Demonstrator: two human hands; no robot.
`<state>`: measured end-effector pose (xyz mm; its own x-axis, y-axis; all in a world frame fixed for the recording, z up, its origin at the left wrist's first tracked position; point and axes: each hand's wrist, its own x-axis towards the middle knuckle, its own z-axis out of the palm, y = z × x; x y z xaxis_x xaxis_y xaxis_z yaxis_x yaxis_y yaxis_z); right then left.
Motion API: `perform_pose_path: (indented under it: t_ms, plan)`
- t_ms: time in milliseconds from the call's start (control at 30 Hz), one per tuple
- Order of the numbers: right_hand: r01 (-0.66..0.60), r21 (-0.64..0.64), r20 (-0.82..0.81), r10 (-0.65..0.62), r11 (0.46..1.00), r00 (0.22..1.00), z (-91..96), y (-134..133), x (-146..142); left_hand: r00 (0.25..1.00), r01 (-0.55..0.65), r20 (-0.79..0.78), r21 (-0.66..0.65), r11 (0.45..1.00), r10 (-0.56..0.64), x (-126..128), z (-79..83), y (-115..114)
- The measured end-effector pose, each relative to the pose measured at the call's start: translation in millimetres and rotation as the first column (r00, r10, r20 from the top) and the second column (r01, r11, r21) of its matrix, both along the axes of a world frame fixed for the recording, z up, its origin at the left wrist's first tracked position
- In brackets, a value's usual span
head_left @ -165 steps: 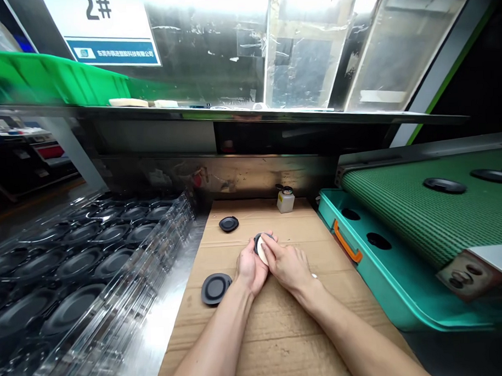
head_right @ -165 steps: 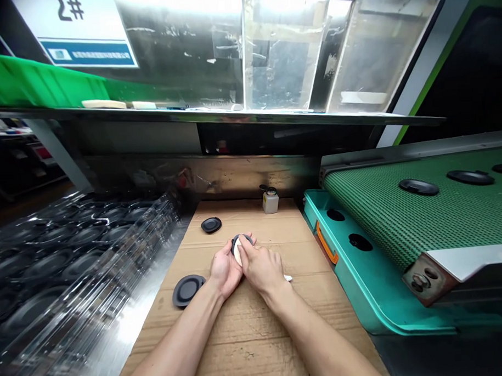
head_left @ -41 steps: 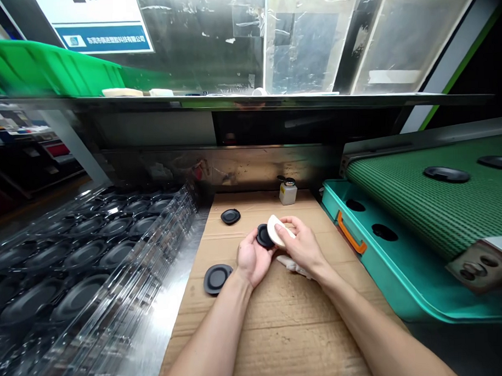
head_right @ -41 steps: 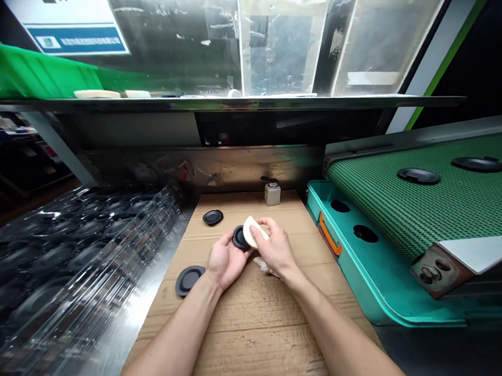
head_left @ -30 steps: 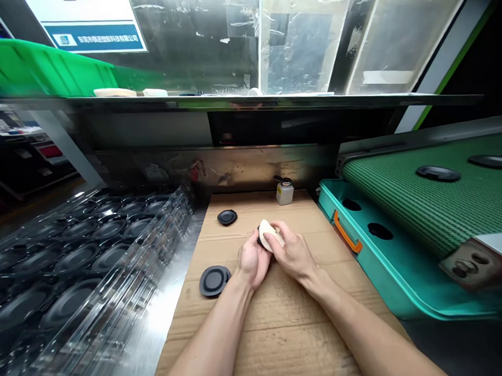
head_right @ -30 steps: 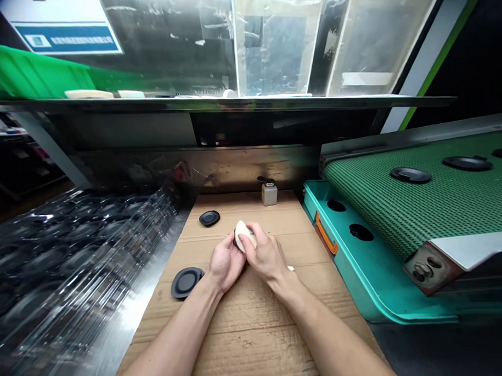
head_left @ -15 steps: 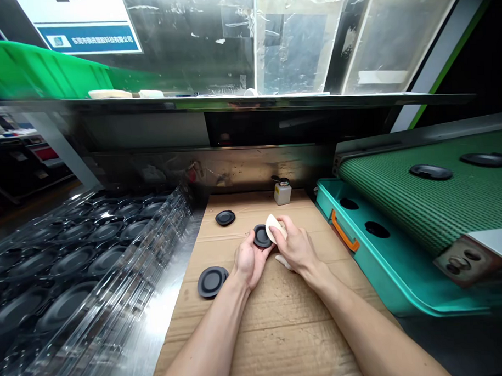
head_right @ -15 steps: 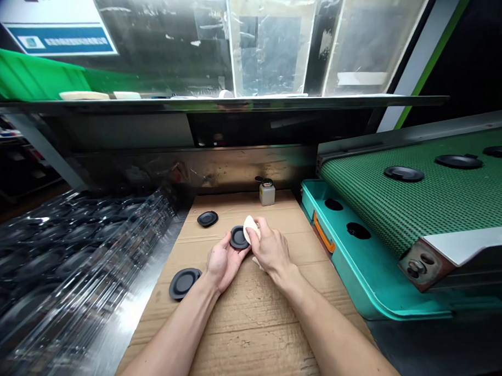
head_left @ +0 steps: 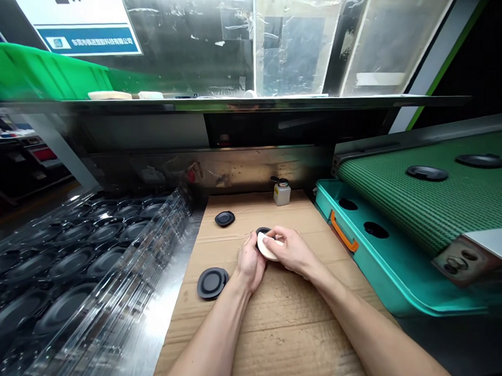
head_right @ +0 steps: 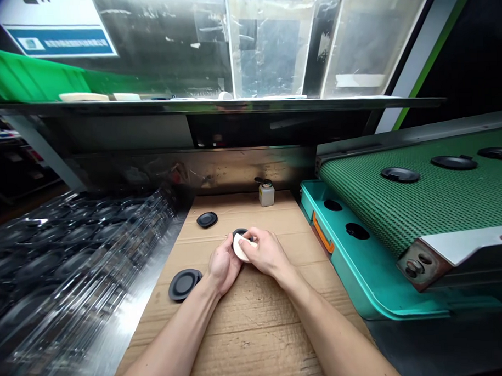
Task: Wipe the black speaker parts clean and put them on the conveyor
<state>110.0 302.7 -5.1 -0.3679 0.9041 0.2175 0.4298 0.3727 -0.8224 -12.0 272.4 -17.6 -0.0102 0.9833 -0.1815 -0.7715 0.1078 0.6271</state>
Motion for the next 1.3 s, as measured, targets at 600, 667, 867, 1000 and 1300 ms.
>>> perform_pose_path:
  t_ms: [600, 667, 867, 1000, 1300]
  plan:
    - [-0.091, -0.095, 0.124, 0.102, 0.991, 0.987, 15.0, 11, 30, 0.998, 0.007, -0.069, 0.041, 0.999, -0.004, 3, -2.0, 0]
    - [-0.002, 0.037, 0.117, -0.002, 0.999, 0.993, 15.9, 12, 31, 0.995, -0.003, -0.101, 0.065, 0.998, 0.01, 4, -1.8, -1]
    - [-0.097, 0.012, 0.114, 0.095, 0.995, 0.989, 13.4, 9, 19, 0.995, -0.004, -0.097, 0.042, 0.999, 0.008, 4, -0.6, -2]
    - [-0.01, 0.053, 0.126, 0.003, 0.999, 0.992, 15.4, 11, 24, 0.994, 0.007, -0.106, 0.047, 0.999, -0.002, 4, -0.8, -1]
    - [-0.137, -0.02, 0.027, 0.138, 0.99, 0.99, 15.5, 2, 10, 0.995, -0.005, -0.098, 0.04, 0.999, 0.009, 5, -0.4, -1]
